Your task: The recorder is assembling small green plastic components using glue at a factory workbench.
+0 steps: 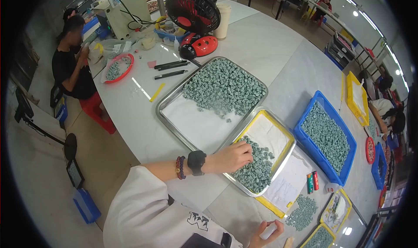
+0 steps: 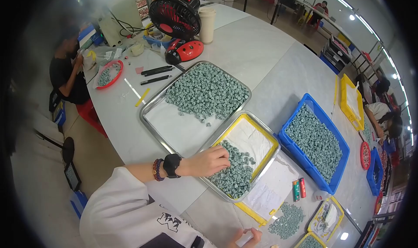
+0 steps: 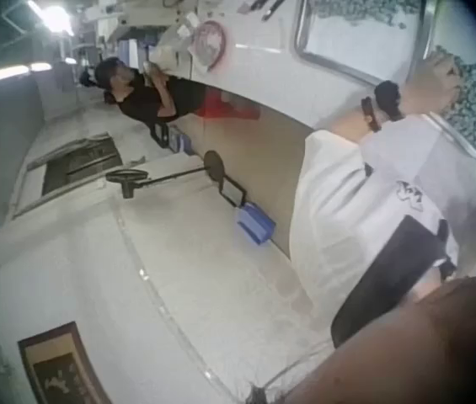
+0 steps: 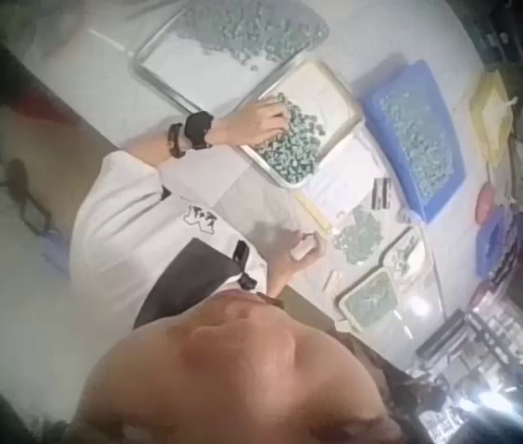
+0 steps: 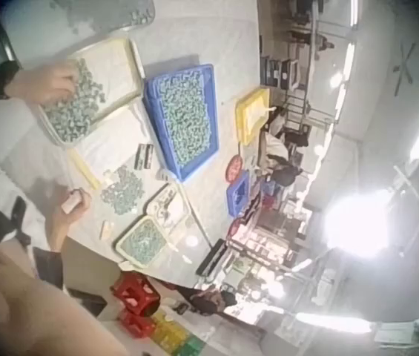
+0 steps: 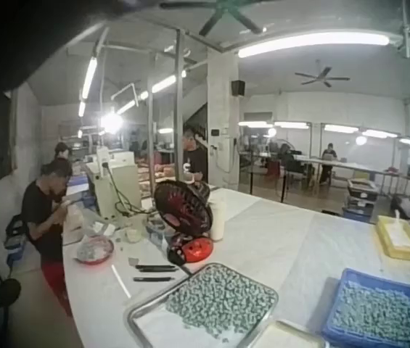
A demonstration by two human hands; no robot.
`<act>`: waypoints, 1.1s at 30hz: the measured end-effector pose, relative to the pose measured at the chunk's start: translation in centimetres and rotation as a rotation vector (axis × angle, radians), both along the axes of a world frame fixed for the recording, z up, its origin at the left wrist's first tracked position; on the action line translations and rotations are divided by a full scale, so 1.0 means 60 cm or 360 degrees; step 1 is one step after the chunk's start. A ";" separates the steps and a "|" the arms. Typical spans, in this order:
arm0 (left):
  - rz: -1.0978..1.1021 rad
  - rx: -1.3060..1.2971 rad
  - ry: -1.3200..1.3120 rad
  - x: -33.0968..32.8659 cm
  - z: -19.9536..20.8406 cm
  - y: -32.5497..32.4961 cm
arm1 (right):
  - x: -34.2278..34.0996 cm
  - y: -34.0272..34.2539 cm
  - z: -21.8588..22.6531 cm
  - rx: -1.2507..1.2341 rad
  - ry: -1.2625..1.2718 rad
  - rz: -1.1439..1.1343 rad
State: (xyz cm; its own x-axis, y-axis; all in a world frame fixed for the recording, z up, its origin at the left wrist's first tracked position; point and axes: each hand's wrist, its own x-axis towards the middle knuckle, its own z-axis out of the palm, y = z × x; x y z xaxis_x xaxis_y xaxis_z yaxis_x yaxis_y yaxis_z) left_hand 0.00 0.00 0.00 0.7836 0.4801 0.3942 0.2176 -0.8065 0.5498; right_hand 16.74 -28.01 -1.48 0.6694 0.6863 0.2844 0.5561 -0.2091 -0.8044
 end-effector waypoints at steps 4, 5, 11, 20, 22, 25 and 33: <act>-0.0061 0.0035 -0.0126 0.009 -0.002 0.013 | -0.024 0.028 0.049 0.0038 -0.0042 0.0045; -0.0046 -0.0047 -0.0152 0.009 0.001 0.011 | -0.027 0.030 0.057 0.0035 -0.0113 0.0049; -0.0040 -0.0172 -0.0245 0.011 0.012 0.015 | -0.030 0.030 0.062 0.0084 -0.0365 0.0040; -0.0364 -0.1408 -0.0683 -0.016 0.127 -0.122 | -0.046 0.034 0.076 0.0664 0.0566 0.0142; -0.0712 -0.2574 -0.0646 -0.014 0.122 -0.171 | -0.062 0.063 0.118 0.0737 0.0244 0.0494; -0.0617 -0.3296 -0.0649 0.005 0.070 -0.186 | -0.068 0.082 0.107 0.0610 -0.0056 0.0680; -0.0531 -0.3479 -0.0543 0.010 0.063 -0.171 | -0.053 0.102 0.108 0.0297 -0.0264 0.0578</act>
State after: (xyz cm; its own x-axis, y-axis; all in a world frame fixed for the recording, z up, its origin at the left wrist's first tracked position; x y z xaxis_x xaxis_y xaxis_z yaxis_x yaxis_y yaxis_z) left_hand 0.62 -10.27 3.76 0.9436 0.1353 -0.3022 -0.0235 0.9377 0.3465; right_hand 13.57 -21.90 5.03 0.3291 0.7953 0.5091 0.6917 0.1640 -0.7033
